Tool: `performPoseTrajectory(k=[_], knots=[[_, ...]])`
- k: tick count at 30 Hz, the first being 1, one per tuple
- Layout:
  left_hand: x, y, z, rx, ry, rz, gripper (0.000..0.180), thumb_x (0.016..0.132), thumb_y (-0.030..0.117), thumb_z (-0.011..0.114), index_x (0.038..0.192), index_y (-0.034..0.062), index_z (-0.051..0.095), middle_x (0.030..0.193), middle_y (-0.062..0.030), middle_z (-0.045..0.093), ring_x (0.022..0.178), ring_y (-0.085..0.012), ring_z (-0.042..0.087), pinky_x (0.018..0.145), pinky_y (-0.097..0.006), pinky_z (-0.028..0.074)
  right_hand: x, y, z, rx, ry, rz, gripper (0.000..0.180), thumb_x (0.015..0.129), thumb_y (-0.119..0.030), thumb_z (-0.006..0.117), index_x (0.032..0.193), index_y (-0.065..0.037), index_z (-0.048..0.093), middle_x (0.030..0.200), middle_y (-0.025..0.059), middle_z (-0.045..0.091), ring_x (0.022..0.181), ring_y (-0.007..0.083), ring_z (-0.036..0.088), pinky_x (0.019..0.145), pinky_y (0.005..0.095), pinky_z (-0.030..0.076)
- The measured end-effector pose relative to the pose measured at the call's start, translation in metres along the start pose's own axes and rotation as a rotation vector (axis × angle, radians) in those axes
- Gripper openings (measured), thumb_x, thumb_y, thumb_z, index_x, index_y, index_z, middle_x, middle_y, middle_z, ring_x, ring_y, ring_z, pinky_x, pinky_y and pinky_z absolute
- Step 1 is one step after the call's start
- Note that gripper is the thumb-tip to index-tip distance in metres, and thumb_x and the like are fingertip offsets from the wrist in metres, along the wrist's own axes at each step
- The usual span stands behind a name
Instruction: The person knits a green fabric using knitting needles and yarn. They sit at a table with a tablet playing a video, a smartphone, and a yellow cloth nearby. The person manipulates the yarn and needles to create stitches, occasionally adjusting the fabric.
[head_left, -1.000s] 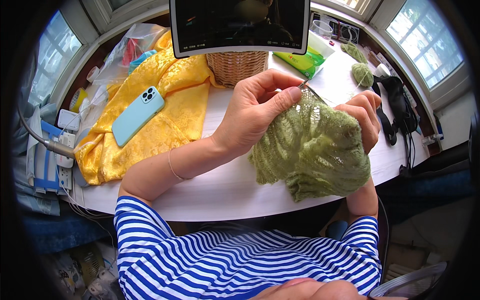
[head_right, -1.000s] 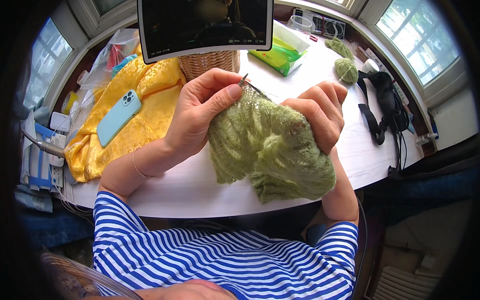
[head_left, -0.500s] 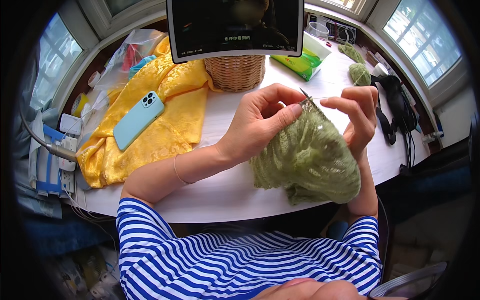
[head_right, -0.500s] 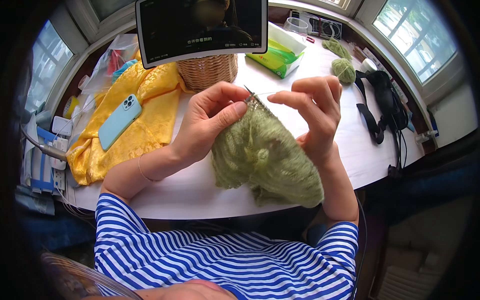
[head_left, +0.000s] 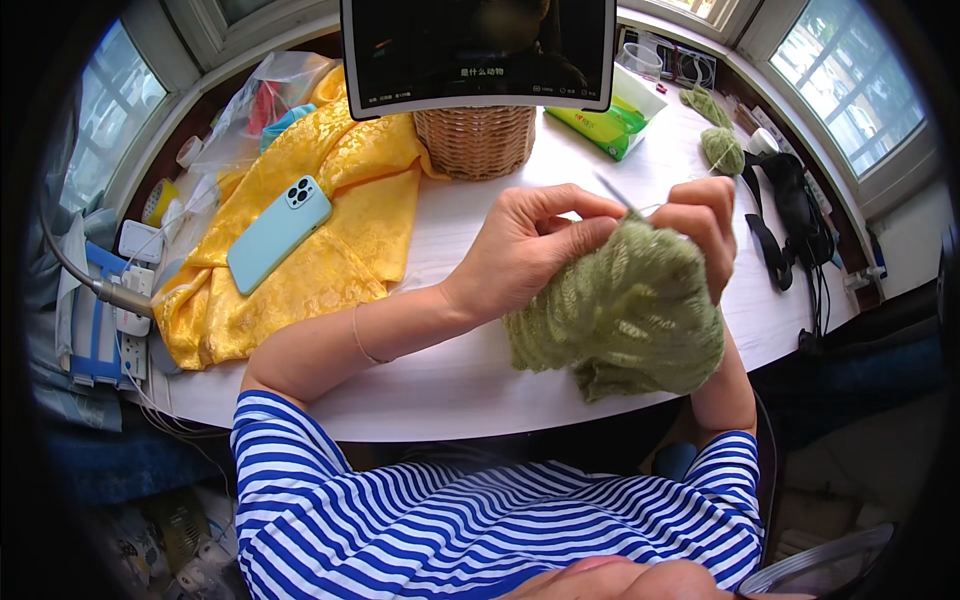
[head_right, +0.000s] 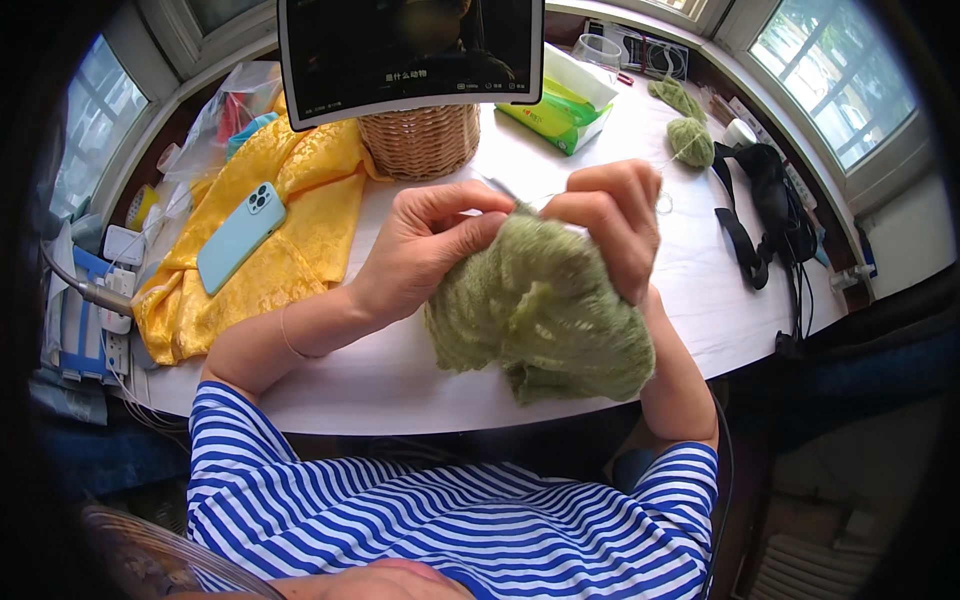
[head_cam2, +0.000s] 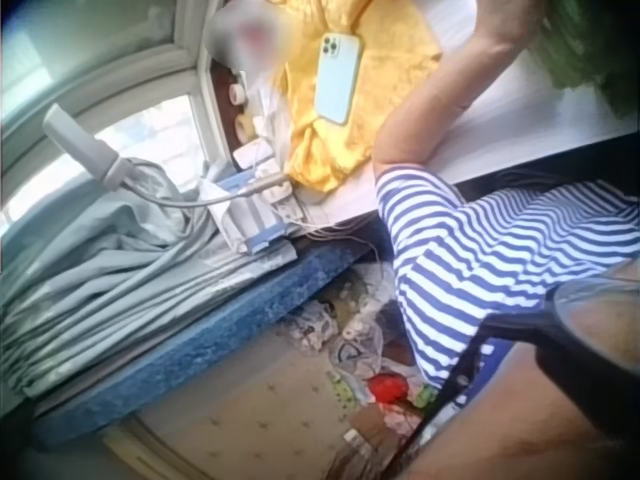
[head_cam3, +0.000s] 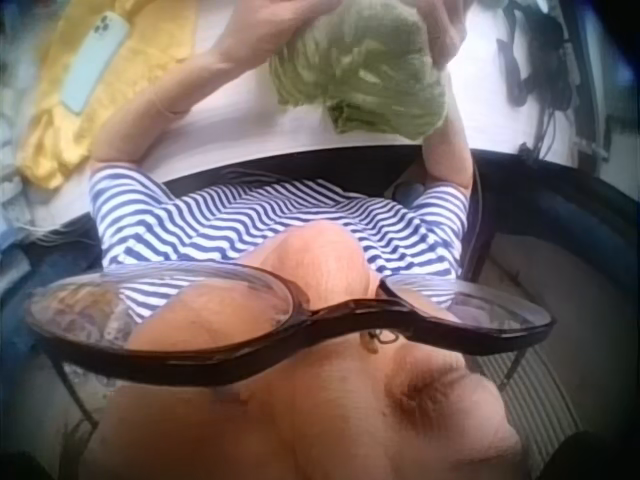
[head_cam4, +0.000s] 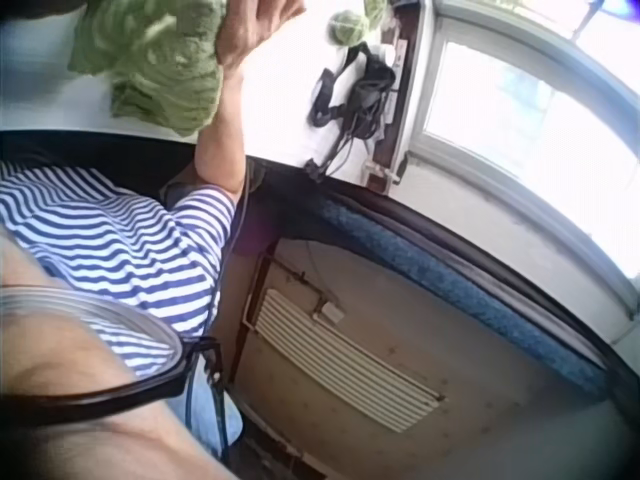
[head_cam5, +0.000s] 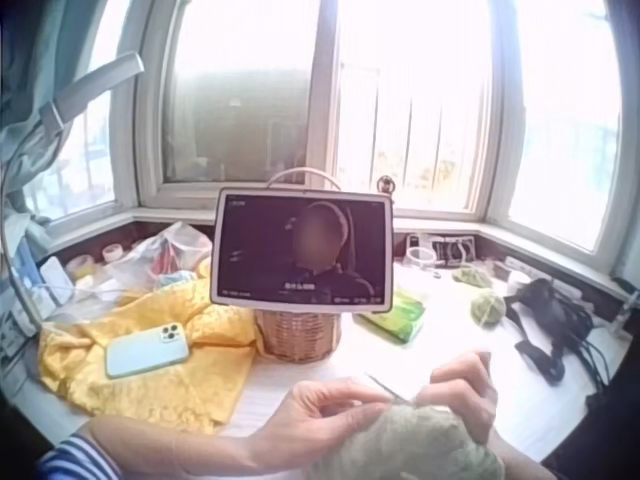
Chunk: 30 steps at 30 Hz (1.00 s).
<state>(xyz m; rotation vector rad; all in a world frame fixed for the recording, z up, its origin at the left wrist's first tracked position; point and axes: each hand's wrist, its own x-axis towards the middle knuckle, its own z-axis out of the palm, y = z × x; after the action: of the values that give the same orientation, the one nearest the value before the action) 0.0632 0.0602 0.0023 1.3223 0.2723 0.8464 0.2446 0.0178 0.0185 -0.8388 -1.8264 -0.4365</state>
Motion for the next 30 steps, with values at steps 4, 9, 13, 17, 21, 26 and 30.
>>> performPoseTrajectory(k=[4,9,13,17,21,26,30], knots=[[0.001,0.010,0.003,-0.036,0.101,0.045,0.017,0.089,0.010,0.057,0.103,0.0017,0.062,0.098,-0.0060,0.063,0.087,-0.0094,0.058,0.078,-0.023,0.050,0.007,-0.003,-0.006,-0.058,0.071,0.044,0.028,0.068,-0.030,0.070,0.073,-0.007,0.055,0.068,0.0029,0.046,0.065,0.0171,0.043,0.064,0.0310,0.030],[0.003,0.009,0.001,-0.036,0.156,0.082,0.018,0.088,0.011,0.059,0.103,0.0020,0.060,0.096,-0.0053,0.063,0.085,-0.0083,0.058,0.077,-0.023,0.050,0.006,-0.002,-0.010,-0.042,0.028,-0.042,0.025,0.066,-0.028,0.069,0.070,-0.008,0.056,0.064,0.0008,0.045,0.063,0.0167,0.042,0.065,0.0317,0.028],[0.002,0.009,0.001,-0.036,0.178,0.092,0.017,0.088,0.010,0.059,0.103,0.0020,0.059,0.094,-0.0048,0.063,0.084,-0.0081,0.058,0.077,-0.022,0.050,0.005,-0.002,-0.007,-0.067,0.026,-0.043,0.022,0.067,-0.027,0.068,0.068,-0.008,0.058,0.064,0.0012,0.046,0.063,0.0171,0.043,0.066,0.0317,0.029],[0.001,0.009,0.001,-0.063,0.154,0.092,0.016,0.088,0.011,0.059,0.102,0.0019,0.059,0.094,-0.0044,0.063,0.085,-0.0079,0.058,0.077,-0.022,0.050,0.006,-0.003,-0.006,-0.082,0.045,-0.032,0.020,0.068,-0.026,0.066,0.067,-0.008,0.057,0.063,0.0010,0.046,0.062,0.0167,0.043,0.066,0.0313,0.029],[0.001,0.004,0.002,-0.024,0.058,0.066,0.016,0.088,0.011,0.059,0.101,0.0015,0.059,0.094,-0.0041,0.062,0.085,-0.0075,0.058,0.078,-0.021,0.049,0.005,0.001,-0.006,-0.089,-0.065,-0.016,0.036,0.067,-0.040,0.067,0.072,-0.006,0.056,0.070,0.0049,0.049,0.069,0.0204,0.046,0.067,0.0317,0.032],[-0.003,-0.005,0.008,0.053,-0.002,-0.004,0.016,0.088,0.010,0.058,0.101,0.0003,0.061,0.093,-0.0034,0.062,0.086,-0.0068,0.056,0.078,-0.021,0.046,0.008,0.008,0.003,0.329,-0.378,0.197,0.062,0.059,-0.052,0.069,0.094,-0.002,0.055,0.091,0.0116,0.051,0.088,0.0272,0.050,0.076,0.0366,0.041],[-0.003,0.003,0.007,0.064,0.051,0.017,0.017,0.088,0.011,0.059,0.101,0.0004,0.061,0.093,-0.0031,0.062,0.086,-0.0066,0.056,0.078,-0.020,0.046,0.010,0.002,-0.007,-0.007,-0.104,0.084,0.054,0.058,-0.046,0.074,0.091,-0.004,0.064,0.084,0.0089,0.051,0.082,0.0240,0.048,0.071,0.0328,0.039]])
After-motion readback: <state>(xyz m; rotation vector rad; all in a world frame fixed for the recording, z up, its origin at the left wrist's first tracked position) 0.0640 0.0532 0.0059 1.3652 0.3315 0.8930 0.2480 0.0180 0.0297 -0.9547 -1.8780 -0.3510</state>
